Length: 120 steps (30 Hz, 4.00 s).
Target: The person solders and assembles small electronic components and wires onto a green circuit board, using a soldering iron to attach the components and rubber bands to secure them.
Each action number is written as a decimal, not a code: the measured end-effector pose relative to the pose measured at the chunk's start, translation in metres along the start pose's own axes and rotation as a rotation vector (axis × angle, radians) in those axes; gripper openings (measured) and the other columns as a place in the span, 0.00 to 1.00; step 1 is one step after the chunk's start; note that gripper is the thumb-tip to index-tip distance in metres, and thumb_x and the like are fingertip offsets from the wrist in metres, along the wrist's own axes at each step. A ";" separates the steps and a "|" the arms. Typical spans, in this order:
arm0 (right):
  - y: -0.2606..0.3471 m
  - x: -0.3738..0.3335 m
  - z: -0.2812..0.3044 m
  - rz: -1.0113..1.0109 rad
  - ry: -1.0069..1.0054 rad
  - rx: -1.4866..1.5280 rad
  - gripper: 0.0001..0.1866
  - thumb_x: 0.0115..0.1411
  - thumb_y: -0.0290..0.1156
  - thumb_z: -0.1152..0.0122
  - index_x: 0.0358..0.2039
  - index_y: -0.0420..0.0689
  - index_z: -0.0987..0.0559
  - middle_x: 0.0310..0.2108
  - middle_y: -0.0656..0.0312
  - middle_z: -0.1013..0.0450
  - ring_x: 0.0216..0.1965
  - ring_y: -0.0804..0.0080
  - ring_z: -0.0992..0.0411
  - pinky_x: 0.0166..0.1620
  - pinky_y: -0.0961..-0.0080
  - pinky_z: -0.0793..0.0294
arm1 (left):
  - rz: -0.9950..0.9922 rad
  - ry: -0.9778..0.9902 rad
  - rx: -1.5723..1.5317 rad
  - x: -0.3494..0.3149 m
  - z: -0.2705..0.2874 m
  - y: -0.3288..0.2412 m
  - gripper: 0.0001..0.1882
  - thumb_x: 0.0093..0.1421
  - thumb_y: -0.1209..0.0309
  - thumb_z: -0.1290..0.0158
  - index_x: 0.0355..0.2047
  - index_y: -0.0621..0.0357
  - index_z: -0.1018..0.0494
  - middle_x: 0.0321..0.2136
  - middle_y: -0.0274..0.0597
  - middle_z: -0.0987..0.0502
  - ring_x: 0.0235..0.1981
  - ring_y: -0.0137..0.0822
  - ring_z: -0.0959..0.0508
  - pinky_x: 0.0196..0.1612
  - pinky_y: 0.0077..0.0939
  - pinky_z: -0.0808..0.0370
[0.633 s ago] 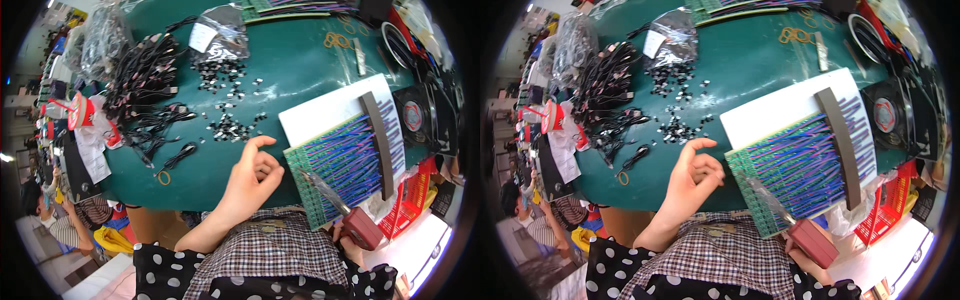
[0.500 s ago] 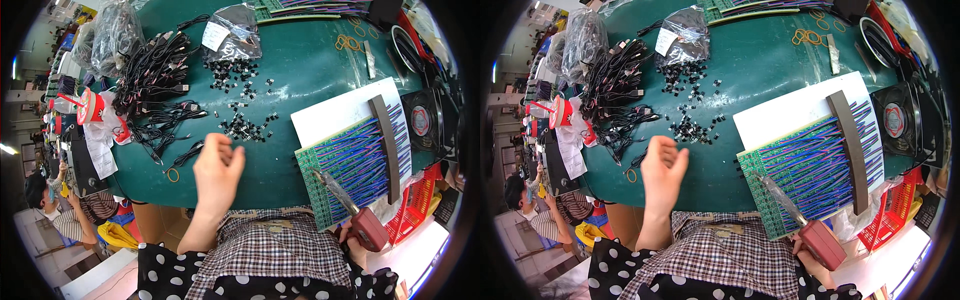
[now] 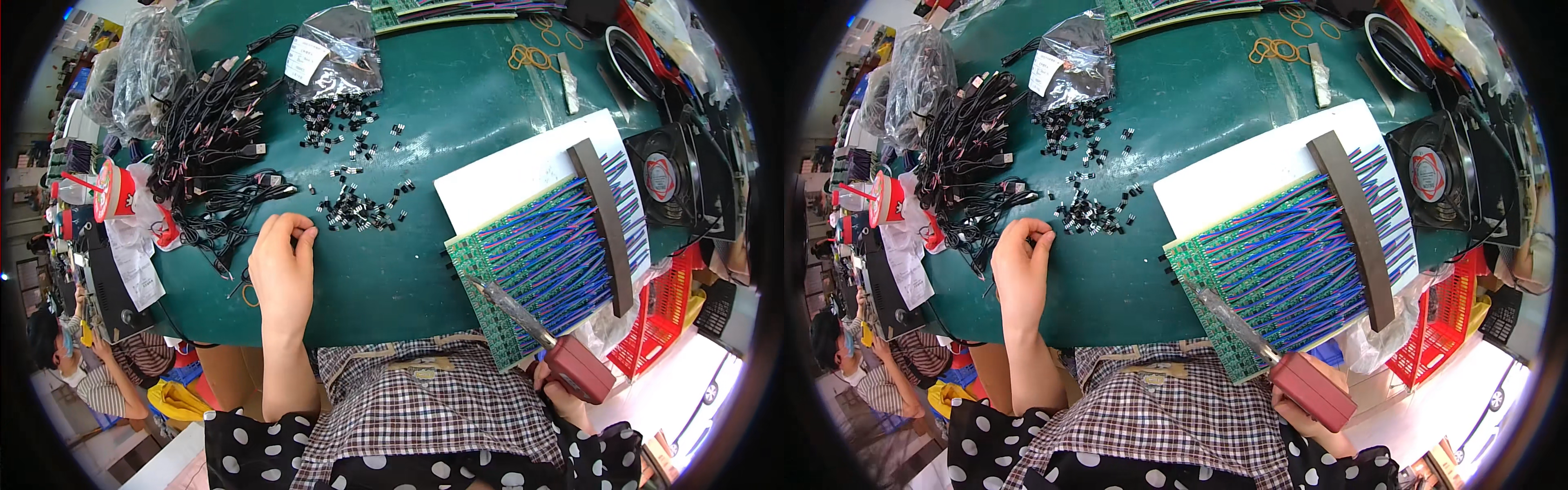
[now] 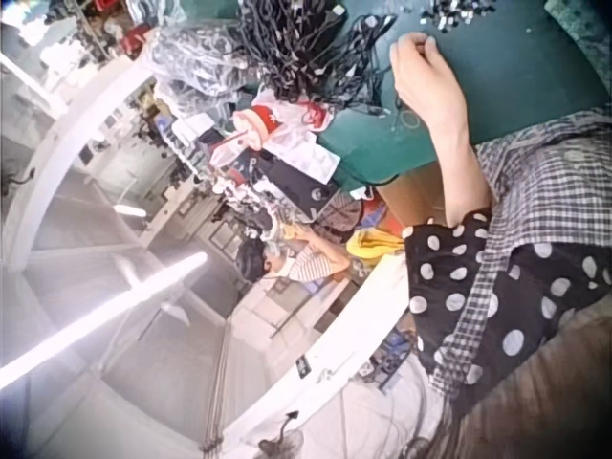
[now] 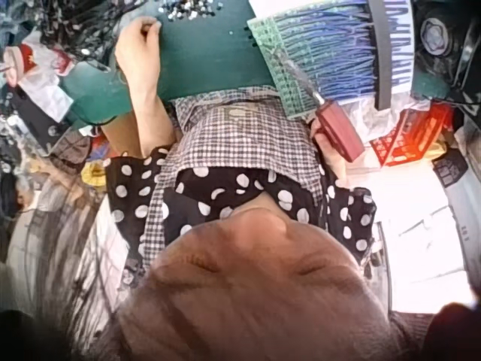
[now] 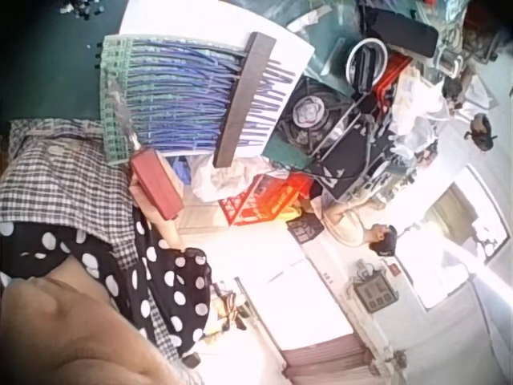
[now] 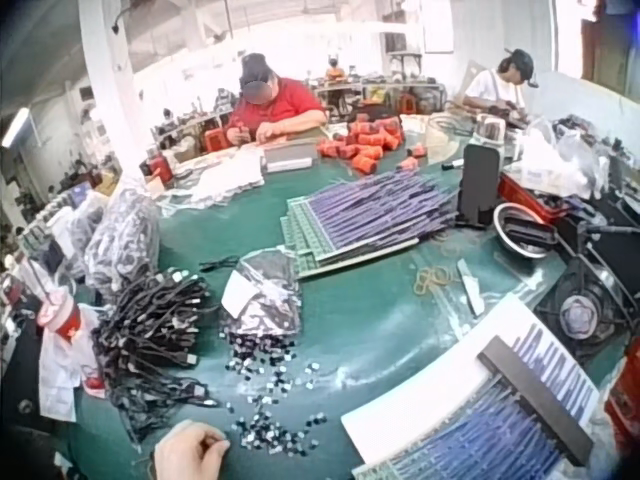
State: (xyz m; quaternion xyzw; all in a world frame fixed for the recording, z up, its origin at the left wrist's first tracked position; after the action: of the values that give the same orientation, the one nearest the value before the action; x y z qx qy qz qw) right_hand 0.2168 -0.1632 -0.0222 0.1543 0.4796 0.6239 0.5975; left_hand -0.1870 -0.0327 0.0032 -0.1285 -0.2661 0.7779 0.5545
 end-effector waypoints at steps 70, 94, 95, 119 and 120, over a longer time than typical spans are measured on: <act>0.028 0.010 0.007 0.004 -0.043 0.453 0.27 0.42 0.33 0.30 0.42 0.33 0.27 0.28 0.58 0.25 0.27 0.69 0.25 0.31 0.78 0.28 | 0.383 0.503 -1.075 -0.061 -0.057 -0.087 0.10 0.56 0.84 0.51 0.31 0.60 0.41 0.26 0.36 0.30 0.30 0.22 0.26 0.33 0.16 0.28; 0.042 0.019 0.010 -0.030 0.083 0.673 0.24 0.51 0.38 0.38 0.42 0.33 0.31 0.33 0.56 0.31 0.22 0.71 0.32 0.27 0.79 0.36 | 0.398 0.611 -1.143 -0.060 -0.036 -0.083 0.06 0.59 0.82 0.52 0.37 0.70 0.30 0.31 0.46 0.23 0.32 0.33 0.21 0.37 0.23 0.23; 0.042 0.019 0.011 -0.030 0.083 0.674 0.24 0.51 0.38 0.38 0.42 0.33 0.31 0.33 0.56 0.31 0.22 0.71 0.32 0.27 0.79 0.36 | 0.397 0.611 -1.141 -0.060 -0.038 -0.084 0.06 0.59 0.82 0.52 0.37 0.70 0.30 0.31 0.46 0.23 0.32 0.33 0.21 0.37 0.23 0.23; 0.026 0.011 0.005 -0.129 -0.014 0.225 0.17 0.33 0.26 0.32 0.29 0.47 0.22 0.26 0.62 0.28 0.22 0.65 0.29 0.25 0.75 0.30 | 0.374 0.543 -1.152 -0.062 -0.051 -0.091 0.06 0.59 0.84 0.55 0.32 0.61 0.40 0.29 0.39 0.27 0.33 0.26 0.23 0.38 0.18 0.25; 0.026 0.011 0.004 -0.137 -0.032 0.245 0.17 0.34 0.26 0.33 0.30 0.45 0.22 0.26 0.61 0.27 0.22 0.65 0.28 0.26 0.76 0.30 | 0.375 0.539 -1.154 -0.062 -0.052 -0.091 0.06 0.59 0.84 0.55 0.32 0.61 0.40 0.29 0.39 0.28 0.33 0.26 0.24 0.38 0.18 0.25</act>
State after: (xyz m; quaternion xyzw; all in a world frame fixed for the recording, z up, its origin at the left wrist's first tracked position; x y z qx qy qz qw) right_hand 0.2018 -0.1465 -0.0038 0.2030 0.5521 0.5159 0.6228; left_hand -0.0666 -0.0543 0.0047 -0.6392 -0.4651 0.5344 0.2991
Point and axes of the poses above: each hand's wrist, its own x-axis towards the middle knuckle, its own z-axis out of the back of the hand, y = z × x, the point moved 2 cm from there along x, towards the middle knuckle
